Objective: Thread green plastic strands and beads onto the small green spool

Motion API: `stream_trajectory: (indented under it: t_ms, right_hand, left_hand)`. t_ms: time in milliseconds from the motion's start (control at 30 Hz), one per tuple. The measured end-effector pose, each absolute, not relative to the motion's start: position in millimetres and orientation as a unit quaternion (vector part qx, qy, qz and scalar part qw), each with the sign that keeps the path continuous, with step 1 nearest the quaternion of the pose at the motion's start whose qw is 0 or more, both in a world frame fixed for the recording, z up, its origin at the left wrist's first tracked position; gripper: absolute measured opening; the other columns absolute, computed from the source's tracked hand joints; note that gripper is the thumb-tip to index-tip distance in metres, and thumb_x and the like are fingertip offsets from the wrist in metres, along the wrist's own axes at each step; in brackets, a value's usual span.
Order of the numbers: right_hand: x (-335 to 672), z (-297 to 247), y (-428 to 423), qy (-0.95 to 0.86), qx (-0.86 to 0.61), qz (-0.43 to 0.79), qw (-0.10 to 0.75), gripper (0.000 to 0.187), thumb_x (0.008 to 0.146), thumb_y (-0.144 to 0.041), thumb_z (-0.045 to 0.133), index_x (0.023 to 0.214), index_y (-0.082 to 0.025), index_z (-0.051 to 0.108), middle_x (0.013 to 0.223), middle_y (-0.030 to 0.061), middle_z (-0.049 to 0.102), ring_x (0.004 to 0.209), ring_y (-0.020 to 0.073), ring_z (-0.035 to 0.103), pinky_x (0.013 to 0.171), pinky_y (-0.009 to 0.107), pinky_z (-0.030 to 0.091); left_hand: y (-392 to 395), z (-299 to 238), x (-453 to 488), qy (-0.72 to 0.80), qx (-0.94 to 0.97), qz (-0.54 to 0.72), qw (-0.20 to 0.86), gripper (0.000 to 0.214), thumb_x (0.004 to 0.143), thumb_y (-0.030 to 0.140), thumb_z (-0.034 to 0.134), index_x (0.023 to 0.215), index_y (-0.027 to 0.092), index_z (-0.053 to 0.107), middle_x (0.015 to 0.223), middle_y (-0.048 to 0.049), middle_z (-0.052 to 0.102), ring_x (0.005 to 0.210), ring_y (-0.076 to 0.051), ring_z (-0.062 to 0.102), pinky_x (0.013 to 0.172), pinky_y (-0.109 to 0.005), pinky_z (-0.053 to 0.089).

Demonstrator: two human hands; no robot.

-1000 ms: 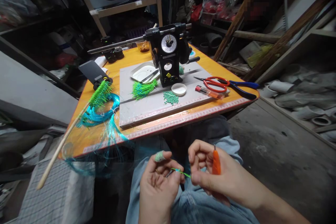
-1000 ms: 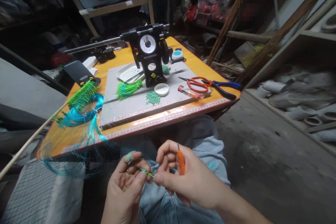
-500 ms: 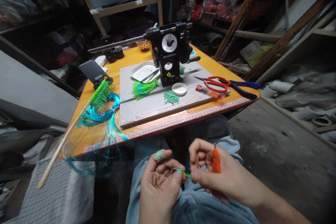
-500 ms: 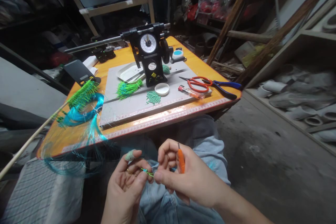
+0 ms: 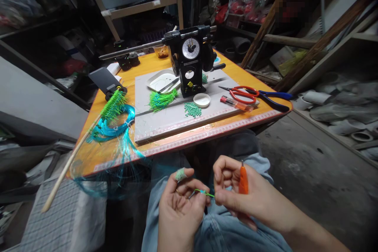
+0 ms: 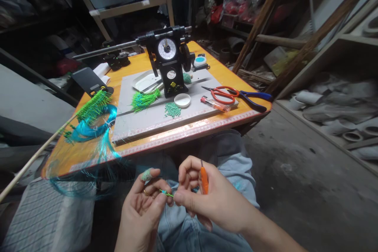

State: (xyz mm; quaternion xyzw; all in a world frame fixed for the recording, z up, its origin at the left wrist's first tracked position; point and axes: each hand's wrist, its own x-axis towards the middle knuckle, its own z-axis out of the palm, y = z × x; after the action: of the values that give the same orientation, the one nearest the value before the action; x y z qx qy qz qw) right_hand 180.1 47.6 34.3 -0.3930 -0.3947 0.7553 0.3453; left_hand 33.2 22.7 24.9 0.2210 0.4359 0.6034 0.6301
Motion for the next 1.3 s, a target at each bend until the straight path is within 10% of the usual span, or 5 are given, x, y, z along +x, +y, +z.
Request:
stream_trajectory:
  t_ms: [300, 633, 867, 1000, 1300]
  right_hand:
    - [176.1, 32.2, 45.1, -0.443, -0.426, 0.701, 0.362, 0.024, 0.08, -0.033, 0.072, 0.087, -0.021, 0.051, 0.064, -0.0076, 0.053, 0.037, 0.0028, 0.044, 0.032, 0.012, 0.04]
    - [173.7, 30.5, 41.1, -0.789, -0.412, 0.323, 0.321, 0.022, 0.091, -0.009, 0.044, 0.102, -0.019, 0.06, 0.092, 0.0079, 0.061, 0.08, 0.0191, 0.061, 0.068, 0.031, 0.049]
    - [175.8, 34.0, 34.6, -0.553, -0.371, 0.601, 0.443, 0.017, 0.1, -0.026, 0.035, 0.094, -0.024, 0.051, 0.085, 0.0017, 0.057, 0.066, 0.0126, 0.063, 0.048, 0.02, 0.052]
    - [181.8, 29.4, 39.2, -0.667, -0.426, 0.481, 0.378, 0.016, 0.092, -0.023, 0.055, 0.108, -0.025, 0.055, 0.081, -0.0003, 0.054, 0.064, 0.012, 0.059, 0.053, 0.022, 0.049]
    - [200.0, 24.8, 38.1, -0.832, -0.379, 0.2, 0.351, 0.035, 0.09, -0.001, 0.043, 0.117, -0.018, 0.058, 0.088, 0.0063, 0.054, 0.076, 0.0145, 0.055, 0.063, 0.023, 0.046]
  left_hand:
    - [16.9, 18.0, 43.2, 0.495, 0.296, 0.623, 0.528, 0.033, 0.068, 0.01, 0.075, 0.098, 0.021, 0.064, 0.071, -0.0002, 0.073, 0.066, -0.013, 0.069, 0.065, -0.019, 0.055]
    - [5.8, -16.2, 42.2, 0.585, 0.538, 0.573, 0.203, 0.049, 0.079, 0.005, 0.064, 0.124, 0.022, 0.054, 0.091, -0.0019, 0.07, 0.083, -0.015, 0.068, 0.082, -0.028, 0.053]
    - [11.5, -8.9, 37.1, 0.592, 0.535, 0.577, 0.172, 0.055, 0.078, 0.005, 0.066, 0.127, 0.027, 0.052, 0.085, 0.002, 0.068, 0.08, -0.014, 0.067, 0.08, -0.027, 0.051]
    - [10.3, -9.7, 39.6, 0.572, 0.542, 0.603, 0.121, 0.062, 0.076, -0.001, 0.065, 0.127, 0.031, 0.052, 0.085, 0.0027, 0.067, 0.078, -0.014, 0.065, 0.087, -0.032, 0.049]
    - [7.4, 0.3, 35.3, 0.406, 0.374, 0.615, 0.563, 0.085, 0.04, 0.056, 0.086, 0.117, 0.026, 0.067, 0.119, -0.0133, 0.063, 0.095, -0.027, 0.062, 0.069, -0.028, 0.054]
